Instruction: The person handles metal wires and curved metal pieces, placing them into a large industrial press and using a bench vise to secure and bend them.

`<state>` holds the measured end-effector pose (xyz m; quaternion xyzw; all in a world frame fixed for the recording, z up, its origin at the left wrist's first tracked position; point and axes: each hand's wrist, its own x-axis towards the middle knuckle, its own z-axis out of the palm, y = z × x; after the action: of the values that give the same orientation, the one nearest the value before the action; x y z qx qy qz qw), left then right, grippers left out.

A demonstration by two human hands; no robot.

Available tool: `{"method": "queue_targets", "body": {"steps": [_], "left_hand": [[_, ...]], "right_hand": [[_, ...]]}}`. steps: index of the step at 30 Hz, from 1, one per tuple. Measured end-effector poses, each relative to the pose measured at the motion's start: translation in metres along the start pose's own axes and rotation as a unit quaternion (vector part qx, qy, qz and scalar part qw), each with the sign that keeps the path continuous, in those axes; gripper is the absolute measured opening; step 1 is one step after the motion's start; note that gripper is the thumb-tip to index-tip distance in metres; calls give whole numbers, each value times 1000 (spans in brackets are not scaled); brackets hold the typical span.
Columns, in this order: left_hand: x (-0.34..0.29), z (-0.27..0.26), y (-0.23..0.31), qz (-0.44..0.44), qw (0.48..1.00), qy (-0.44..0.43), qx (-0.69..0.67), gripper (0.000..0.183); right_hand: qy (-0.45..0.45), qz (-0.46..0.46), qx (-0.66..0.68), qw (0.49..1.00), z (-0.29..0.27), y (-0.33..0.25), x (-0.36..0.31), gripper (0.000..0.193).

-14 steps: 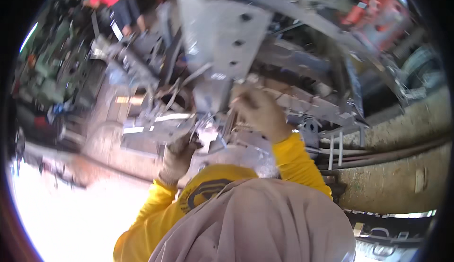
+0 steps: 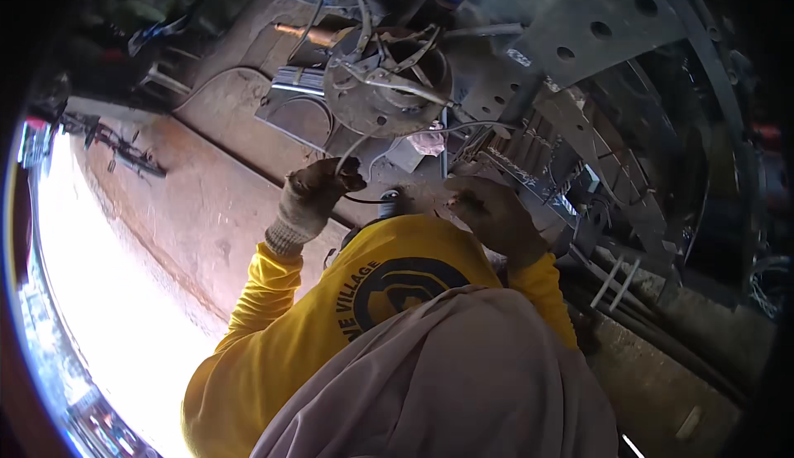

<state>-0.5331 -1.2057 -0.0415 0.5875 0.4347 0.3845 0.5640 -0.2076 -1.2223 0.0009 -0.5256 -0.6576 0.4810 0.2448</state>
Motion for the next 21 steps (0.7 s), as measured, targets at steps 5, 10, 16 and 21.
{"method": "queue_targets", "body": {"steps": [5,10,16,21], "left_hand": [[-41,-6,4,-59,989,126,43,23],[-100,-33,-19,-13,979,165,122,27],[-126,-54,-15,-90,969,221,-61,33],[-128,-98,-20,-57,974,218,-20,36]], "right_hand": [[-15,-63,-4,998,12,26,11,27],[-70,-32,14,997,42,23,17,29],[-118,-57,21,991,91,26,23,30],[-156,-69,-7,985,130,42,50,30]]}}
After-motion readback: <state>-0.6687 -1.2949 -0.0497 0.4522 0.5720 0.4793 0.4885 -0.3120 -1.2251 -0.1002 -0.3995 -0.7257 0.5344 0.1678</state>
